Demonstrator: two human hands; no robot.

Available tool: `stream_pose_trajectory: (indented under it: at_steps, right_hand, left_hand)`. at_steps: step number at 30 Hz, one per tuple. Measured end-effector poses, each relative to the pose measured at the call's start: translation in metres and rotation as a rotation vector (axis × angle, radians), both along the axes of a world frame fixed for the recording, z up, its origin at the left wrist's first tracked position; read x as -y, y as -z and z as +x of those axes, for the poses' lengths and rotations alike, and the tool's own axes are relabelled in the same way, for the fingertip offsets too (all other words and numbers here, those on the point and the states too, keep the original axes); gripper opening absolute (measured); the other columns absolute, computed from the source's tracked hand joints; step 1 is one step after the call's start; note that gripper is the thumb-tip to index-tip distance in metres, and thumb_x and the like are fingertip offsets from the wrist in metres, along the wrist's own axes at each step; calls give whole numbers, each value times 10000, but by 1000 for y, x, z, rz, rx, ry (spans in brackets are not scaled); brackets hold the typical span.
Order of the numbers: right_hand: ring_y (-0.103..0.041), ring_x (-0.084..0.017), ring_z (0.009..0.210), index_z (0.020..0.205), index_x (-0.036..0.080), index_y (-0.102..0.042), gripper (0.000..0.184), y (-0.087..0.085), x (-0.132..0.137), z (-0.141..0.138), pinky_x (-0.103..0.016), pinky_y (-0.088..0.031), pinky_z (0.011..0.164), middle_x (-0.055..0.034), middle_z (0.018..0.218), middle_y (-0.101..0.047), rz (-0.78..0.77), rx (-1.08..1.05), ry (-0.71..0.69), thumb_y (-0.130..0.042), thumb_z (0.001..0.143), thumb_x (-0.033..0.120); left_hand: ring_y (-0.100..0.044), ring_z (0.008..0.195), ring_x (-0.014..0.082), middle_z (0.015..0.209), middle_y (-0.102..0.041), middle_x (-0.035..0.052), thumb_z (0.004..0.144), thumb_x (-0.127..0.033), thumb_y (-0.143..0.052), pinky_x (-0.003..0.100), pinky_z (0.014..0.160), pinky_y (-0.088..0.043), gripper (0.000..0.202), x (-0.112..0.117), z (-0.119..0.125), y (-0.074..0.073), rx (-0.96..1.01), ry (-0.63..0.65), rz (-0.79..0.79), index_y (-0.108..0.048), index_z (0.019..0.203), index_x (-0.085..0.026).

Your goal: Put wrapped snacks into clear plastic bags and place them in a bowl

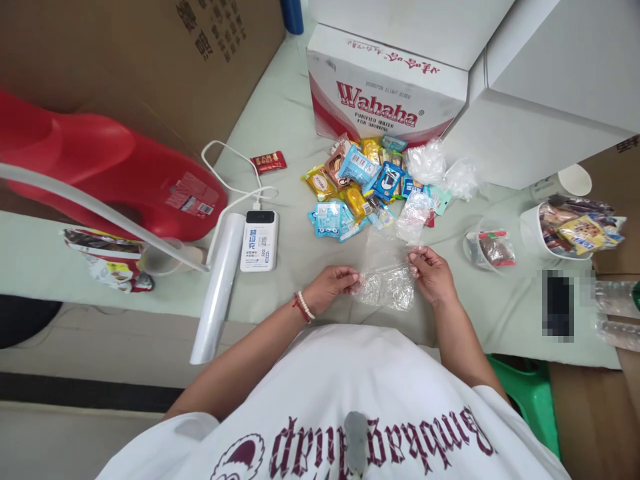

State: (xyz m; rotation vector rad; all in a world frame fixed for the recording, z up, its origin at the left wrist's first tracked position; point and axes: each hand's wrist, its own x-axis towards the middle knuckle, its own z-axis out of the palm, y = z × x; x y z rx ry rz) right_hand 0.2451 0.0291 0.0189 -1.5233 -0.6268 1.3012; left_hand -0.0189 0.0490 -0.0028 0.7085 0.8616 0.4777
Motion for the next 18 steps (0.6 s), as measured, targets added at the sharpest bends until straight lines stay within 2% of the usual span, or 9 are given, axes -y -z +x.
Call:
stream_pose_trajectory:
  at_steps: [2,4,7,9,11,13,16,18]
  right_hand:
    - [-438,-96,563,897,222,-682,384,1,-2,1,-242,-346,516,21,755,-607,10,60,-25,-851,662,475]
    - [-514,-133,657,931,222,-688,359,-1,-2,2,-271,-442,599,-7,824,-630,44,253,-45,-796,717,489]
    - [-595,-198,878,1006,223,-707,292,-17,6,1,-350,-520,793,-71,1043,-653,175,687,-8,-703,824,451]
    - [-605,-208,909,1035,237,-711,224,-31,16,-6,-370,-518,842,-77,1079,-655,273,848,-18,-638,909,407]
    - [-612,-202,845,1028,254,-714,188,-43,27,-19,-361,-516,808,-59,988,-673,328,848,-142,-585,970,377]
    - [-615,-201,791,1009,265,-719,189,-48,35,-36,-350,-513,755,-47,911,-679,345,794,-298,-560,996,367]
    - [-613,-200,763,1011,270,-717,217,-42,40,-58,-347,-512,719,-49,885,-672,342,762,-410,-525,1017,371]
    - [-611,-207,784,1055,270,-708,206,-34,42,-67,-350,-515,707,-62,934,-671,362,773,-455,-561,1004,405]
  left_hand:
    - [-640,728,142,833,-729,67,719,-553,-851,268,705,-498,431,1,1,-1,11,-8,0,-771,838,-146]
    - [-666,756,156,895,-753,87,718,-545,-853,275,717,-514,423,1,2,-3,21,-10,-14,-770,841,-148]
    - [-691,769,172,944,-775,109,677,-537,-883,290,727,-535,438,0,3,-4,30,-36,-44,-753,823,-145]
    - [-702,772,181,933,-781,114,656,-534,-899,300,734,-545,460,-1,4,-5,30,-62,-56,-748,837,-139]
    - [-717,787,193,923,-784,116,648,-531,-908,315,748,-555,478,-2,6,-6,26,-80,-72,-750,863,-135]
    - [-728,797,203,916,-786,116,646,-534,-910,328,759,-564,491,-2,9,-7,20,-95,-81,-755,882,-132]
    - [-732,792,210,899,-787,117,652,-541,-907,335,756,-571,502,0,12,-8,24,-107,-87,-763,905,-132]
    - [-734,795,212,897,-787,113,665,-544,-900,333,750,-574,505,1,13,-10,34,-107,-97,-762,928,-136]
